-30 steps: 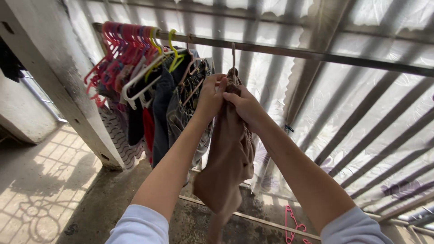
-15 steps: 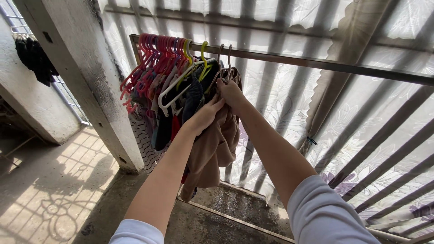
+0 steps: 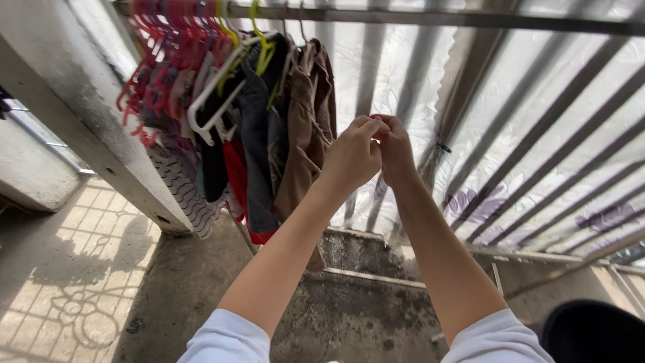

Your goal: Hang wet laundry on a drying rack using hangers.

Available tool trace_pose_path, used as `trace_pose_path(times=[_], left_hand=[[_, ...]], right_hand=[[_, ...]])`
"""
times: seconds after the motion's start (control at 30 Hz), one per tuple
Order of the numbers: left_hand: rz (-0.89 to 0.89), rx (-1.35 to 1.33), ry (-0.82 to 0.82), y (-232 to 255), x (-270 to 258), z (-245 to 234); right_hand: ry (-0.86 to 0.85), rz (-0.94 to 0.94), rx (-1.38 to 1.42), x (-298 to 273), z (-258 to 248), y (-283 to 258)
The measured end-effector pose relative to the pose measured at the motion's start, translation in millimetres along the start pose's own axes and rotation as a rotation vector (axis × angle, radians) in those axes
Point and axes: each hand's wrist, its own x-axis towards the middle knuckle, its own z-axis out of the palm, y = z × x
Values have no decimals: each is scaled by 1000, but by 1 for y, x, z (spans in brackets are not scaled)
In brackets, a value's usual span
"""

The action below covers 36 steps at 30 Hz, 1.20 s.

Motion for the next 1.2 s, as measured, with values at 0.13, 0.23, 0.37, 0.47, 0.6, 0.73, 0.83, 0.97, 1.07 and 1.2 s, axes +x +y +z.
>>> trace_pose_path(times=[0.13,0.23,0.37,0.47,0.6,0.73,0.83,0.97,1.07,1.2], left_hand=[[-148,-313,-153,3,-23,83],[-252,-454,-313,16,-45,148],[-300,-541,-505,50,-66,220],[-261,-571,-601,79,-95,284],[-290,-634,-780,143,-134,339],[-321,-663,-914,184,-192,410],[-262,-676,-934,205,-239,460],[-259,-621,-938,227,-280,498],[-273,-504,-916,222,-309,527],[-375,-302,-963,201,-339,568]], right_hand=[[151,104,-26,-52,-92,7],[303,203,-109,-100,-150,1],[414,198,-151,-151,-226,-7],[488,214,-266,-197,-286,-8],[641,264,-473,-266,-338,-27],[780,364,-476,-335,-387,-35],[852,420,-452,-384,-434,-22],[847,478,-818,-453,-516,27],[602,518,-1248,-487,-538,46],[283,883,-1540,-483,-509,32]])
